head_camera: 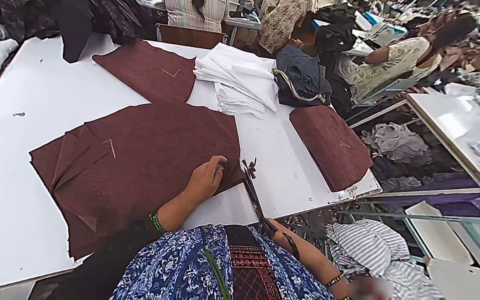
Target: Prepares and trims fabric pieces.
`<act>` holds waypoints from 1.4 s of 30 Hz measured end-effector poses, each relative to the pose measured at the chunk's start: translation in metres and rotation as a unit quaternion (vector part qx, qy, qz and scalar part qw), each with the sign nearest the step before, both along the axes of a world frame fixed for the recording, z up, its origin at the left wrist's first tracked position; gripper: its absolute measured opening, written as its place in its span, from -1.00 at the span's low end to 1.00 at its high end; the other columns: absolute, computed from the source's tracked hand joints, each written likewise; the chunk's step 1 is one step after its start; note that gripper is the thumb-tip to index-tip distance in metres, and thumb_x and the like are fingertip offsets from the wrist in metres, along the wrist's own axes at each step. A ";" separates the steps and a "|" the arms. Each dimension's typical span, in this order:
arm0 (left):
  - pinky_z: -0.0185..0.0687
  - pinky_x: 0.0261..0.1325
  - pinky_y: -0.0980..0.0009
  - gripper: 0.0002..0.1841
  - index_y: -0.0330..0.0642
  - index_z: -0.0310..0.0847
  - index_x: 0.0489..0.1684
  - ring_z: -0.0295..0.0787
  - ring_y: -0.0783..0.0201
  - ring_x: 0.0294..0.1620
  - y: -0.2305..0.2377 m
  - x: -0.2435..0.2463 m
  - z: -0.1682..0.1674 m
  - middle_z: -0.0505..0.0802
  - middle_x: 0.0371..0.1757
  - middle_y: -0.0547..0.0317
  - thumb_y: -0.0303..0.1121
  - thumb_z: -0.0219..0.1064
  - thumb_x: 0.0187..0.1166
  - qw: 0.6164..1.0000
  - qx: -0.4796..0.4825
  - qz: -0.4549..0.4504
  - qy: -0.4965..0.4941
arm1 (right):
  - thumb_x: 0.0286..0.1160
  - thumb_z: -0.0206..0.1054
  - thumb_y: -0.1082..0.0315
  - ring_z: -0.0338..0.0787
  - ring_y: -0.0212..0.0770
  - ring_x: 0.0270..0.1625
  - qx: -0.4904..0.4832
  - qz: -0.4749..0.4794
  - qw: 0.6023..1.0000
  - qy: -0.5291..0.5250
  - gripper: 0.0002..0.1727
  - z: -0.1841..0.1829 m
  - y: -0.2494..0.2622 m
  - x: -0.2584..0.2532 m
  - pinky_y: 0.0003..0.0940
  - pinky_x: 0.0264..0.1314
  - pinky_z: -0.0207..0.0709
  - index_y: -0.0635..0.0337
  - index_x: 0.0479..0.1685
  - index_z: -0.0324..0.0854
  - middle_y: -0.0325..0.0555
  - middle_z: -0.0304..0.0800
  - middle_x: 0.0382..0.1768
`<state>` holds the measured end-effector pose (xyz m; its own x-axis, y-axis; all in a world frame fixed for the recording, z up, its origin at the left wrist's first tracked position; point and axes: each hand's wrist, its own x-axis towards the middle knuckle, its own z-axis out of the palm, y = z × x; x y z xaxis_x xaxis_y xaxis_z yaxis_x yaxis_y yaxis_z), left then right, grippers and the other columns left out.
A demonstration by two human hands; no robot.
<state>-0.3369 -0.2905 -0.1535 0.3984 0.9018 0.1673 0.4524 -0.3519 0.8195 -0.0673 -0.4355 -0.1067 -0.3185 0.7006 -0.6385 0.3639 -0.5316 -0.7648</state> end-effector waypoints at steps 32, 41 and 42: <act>0.64 0.15 -0.13 -0.78 -0.28 0.85 -0.05 0.83 -0.24 0.11 -0.002 0.004 -0.004 0.91 -0.01 -0.16 -0.42 0.29 0.55 0.991 0.104 -0.058 0.056 | 0.31 0.30 -0.46 0.50 -0.56 -0.32 -0.005 -0.012 0.991 -0.133 -0.19 0.004 -0.006 -0.028 -0.56 -0.20 0.42 0.21 0.00 0.41 -0.34 0.50 -0.33; 0.63 0.13 -0.15 -0.78 -0.23 0.87 -0.03 0.80 -0.27 0.14 -0.003 0.005 -0.003 0.90 0.05 -0.18 -0.43 0.33 0.52 0.989 0.105 -0.070 0.077 | 0.34 0.32 -0.41 0.51 -0.60 -0.32 -0.014 -0.026 0.994 -0.105 -0.25 0.005 -0.008 -0.027 -0.60 -0.19 0.43 0.17 -0.01 0.40 -0.37 0.50 -0.32; 0.61 0.16 -0.17 -0.77 -0.21 0.88 0.00 0.78 -0.28 0.17 -0.003 0.005 -0.001 0.88 0.09 -0.19 -0.42 0.30 0.56 0.988 0.097 -0.081 0.088 | 0.22 0.31 -0.54 0.53 -0.60 -0.31 -0.018 -0.024 0.994 -0.106 -0.14 0.005 -0.008 -0.027 -0.60 -0.19 0.45 0.16 0.01 0.41 -0.38 0.52 -0.31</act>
